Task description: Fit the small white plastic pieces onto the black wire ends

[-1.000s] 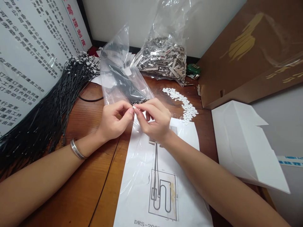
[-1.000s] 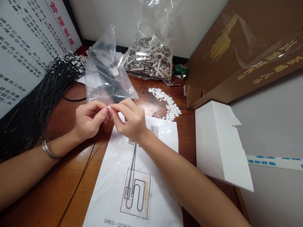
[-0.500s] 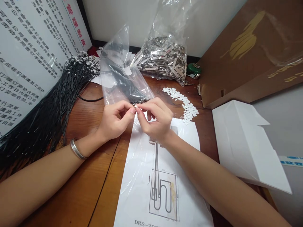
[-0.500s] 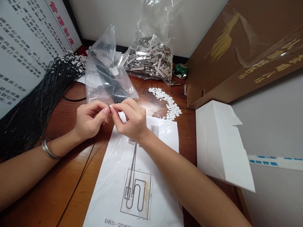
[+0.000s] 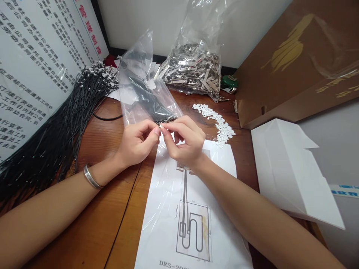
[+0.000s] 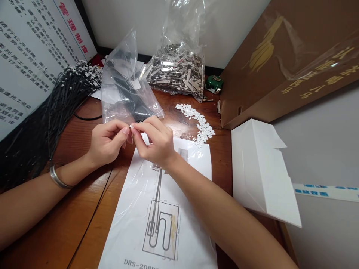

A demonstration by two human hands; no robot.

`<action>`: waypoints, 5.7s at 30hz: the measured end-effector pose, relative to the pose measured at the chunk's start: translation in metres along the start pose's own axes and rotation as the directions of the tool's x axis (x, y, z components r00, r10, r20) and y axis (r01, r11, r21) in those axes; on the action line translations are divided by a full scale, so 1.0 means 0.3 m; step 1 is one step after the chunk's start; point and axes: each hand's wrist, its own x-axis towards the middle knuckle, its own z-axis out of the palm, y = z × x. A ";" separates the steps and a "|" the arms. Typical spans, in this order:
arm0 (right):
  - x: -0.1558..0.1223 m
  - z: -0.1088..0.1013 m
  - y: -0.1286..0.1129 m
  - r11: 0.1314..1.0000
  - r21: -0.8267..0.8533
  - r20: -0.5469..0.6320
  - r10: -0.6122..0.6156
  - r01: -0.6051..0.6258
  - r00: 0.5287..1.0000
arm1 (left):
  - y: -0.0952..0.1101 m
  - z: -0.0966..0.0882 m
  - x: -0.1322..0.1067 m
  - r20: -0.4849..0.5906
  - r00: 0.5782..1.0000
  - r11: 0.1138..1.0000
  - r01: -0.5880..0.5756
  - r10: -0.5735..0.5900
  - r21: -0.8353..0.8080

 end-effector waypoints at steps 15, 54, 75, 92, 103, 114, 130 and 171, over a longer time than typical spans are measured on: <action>-0.009 0.006 -0.001 0.998 -0.044 -0.001 0.038 -0.038 0.999 | -0.004 0.003 -0.001 -0.007 1.000 1.000 -0.024 0.024 -0.018; -0.006 0.000 0.003 0.981 0.032 0.012 0.191 -0.191 0.982 | -0.012 0.015 0.001 -0.046 0.993 0.989 0.105 -0.110 -0.100; -0.003 -0.002 -0.004 0.990 0.047 0.031 0.132 -0.133 0.991 | -0.018 0.015 0.003 -0.116 0.993 1.000 -0.014 0.011 -0.025; -0.005 0.000 -0.003 0.987 0.019 0.039 0.159 -0.160 0.986 | -0.020 0.016 0.002 -0.150 0.986 0.997 -0.068 0.072 0.031; -0.003 0.006 -0.002 0.987 0.046 0.014 0.154 -0.154 0.988 | -0.013 0.017 0.002 -0.141 0.990 1.000 -0.011 0.011 -0.005; -0.005 0.005 0.000 0.985 0.043 0.030 0.164 -0.165 0.986 | -0.014 0.015 0.003 -0.140 0.990 1.000 0.009 -0.009 0.004; -0.006 0.002 -0.001 0.984 0.015 0.038 0.178 -0.179 0.983 | -0.011 0.015 0.000 -0.137 0.990 1.000 0.023 -0.023 0.000; -0.003 0.011 0.001 0.986 0.025 -0.010 0.168 -0.168 0.986 | -0.016 0.012 0.002 -0.079 0.991 0.992 0.101 -0.107 -0.077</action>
